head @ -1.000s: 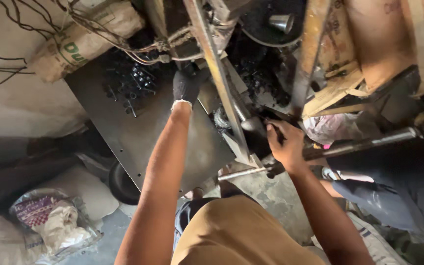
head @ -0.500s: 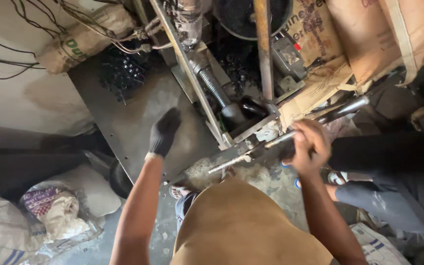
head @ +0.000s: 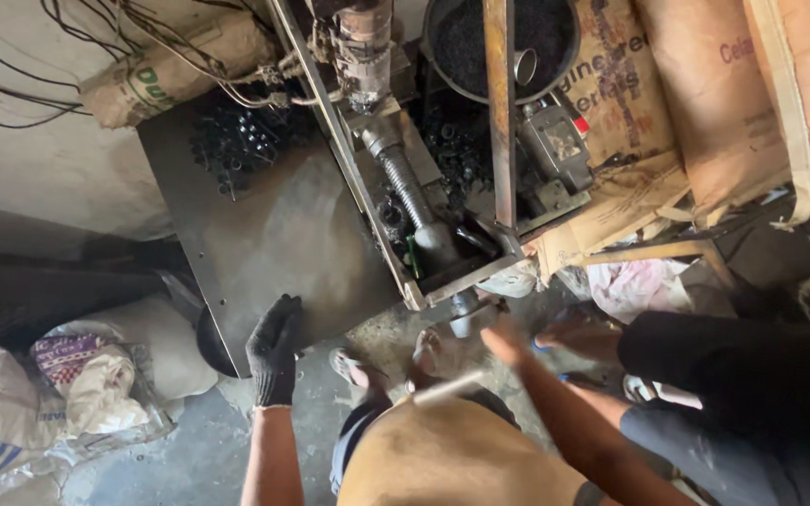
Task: The person operates a manual press machine by placing small metal pieces into a mold, pulling a lever to activate the press, and removing the formed parts. The person repeats this cycle multiple times, handling the metal pieces and the lever throughout.
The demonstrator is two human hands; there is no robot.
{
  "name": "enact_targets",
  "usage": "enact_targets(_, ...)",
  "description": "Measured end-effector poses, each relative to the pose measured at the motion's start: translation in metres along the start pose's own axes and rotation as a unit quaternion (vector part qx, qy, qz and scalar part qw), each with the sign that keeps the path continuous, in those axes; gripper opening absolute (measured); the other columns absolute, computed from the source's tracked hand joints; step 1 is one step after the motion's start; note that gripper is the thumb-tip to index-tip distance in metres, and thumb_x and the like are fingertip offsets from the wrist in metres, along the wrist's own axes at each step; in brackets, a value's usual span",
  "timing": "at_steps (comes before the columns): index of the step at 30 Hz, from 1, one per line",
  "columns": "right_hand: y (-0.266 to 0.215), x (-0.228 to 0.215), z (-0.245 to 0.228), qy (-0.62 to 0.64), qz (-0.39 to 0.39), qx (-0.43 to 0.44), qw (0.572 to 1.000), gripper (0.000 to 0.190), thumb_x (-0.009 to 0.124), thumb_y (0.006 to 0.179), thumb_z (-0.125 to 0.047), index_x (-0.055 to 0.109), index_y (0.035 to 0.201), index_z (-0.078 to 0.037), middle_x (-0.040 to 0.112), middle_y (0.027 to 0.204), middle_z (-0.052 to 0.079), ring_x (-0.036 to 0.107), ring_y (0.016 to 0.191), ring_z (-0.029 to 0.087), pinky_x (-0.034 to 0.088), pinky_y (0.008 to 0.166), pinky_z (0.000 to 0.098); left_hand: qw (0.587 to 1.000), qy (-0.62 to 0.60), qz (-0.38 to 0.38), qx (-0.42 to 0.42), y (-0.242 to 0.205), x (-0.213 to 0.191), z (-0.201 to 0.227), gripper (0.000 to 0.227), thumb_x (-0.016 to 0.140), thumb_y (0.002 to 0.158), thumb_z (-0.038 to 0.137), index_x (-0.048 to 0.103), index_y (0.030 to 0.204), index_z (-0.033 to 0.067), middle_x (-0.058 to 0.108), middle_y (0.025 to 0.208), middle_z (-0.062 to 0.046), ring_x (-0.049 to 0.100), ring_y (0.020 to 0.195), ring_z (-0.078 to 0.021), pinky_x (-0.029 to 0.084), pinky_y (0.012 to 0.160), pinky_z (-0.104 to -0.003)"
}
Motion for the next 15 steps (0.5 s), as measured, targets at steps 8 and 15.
enact_targets(8, -0.068, 0.079, -0.064, 0.150, -0.277, 0.058, 0.947, 0.054, 0.068, 0.093, -0.028, 0.055, 0.142, -0.008, 0.057, 0.148, 0.004, 0.059, 0.130, 0.024, 0.053, 0.102, 0.0368, 0.992, 0.074, -0.101, -0.016, 0.003, -0.019, -0.001, 0.033, 0.066, 0.095, 0.003, 0.070, 0.128, -0.0013, 0.075, 0.122, -0.007, 0.067, 0.109, -0.0117, 0.052, 0.099, -0.027)
enact_targets(15, -0.126, -0.100, -0.165, 0.210, 0.063, -0.398, 0.891, 0.048, 0.060, 0.110, -0.048, 0.053, 0.118, -0.001, 0.052, 0.078, 0.003, 0.052, 0.080, 0.015, 0.049, 0.078, 0.0306, 0.987, 0.015, -0.158, -0.009, 0.006, -0.015, -0.016, 0.035, 0.063, 0.095, 0.002, 0.066, 0.130, -0.0019, 0.073, 0.124, -0.007, 0.067, 0.113, -0.0118, 0.053, 0.101, -0.028)
Point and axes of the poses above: each hand's wrist, its own y-axis towards the middle knuckle, its own x-axis out of the palm, z = x × y, the point moved 3 cm from there along y, towards the middle knuckle
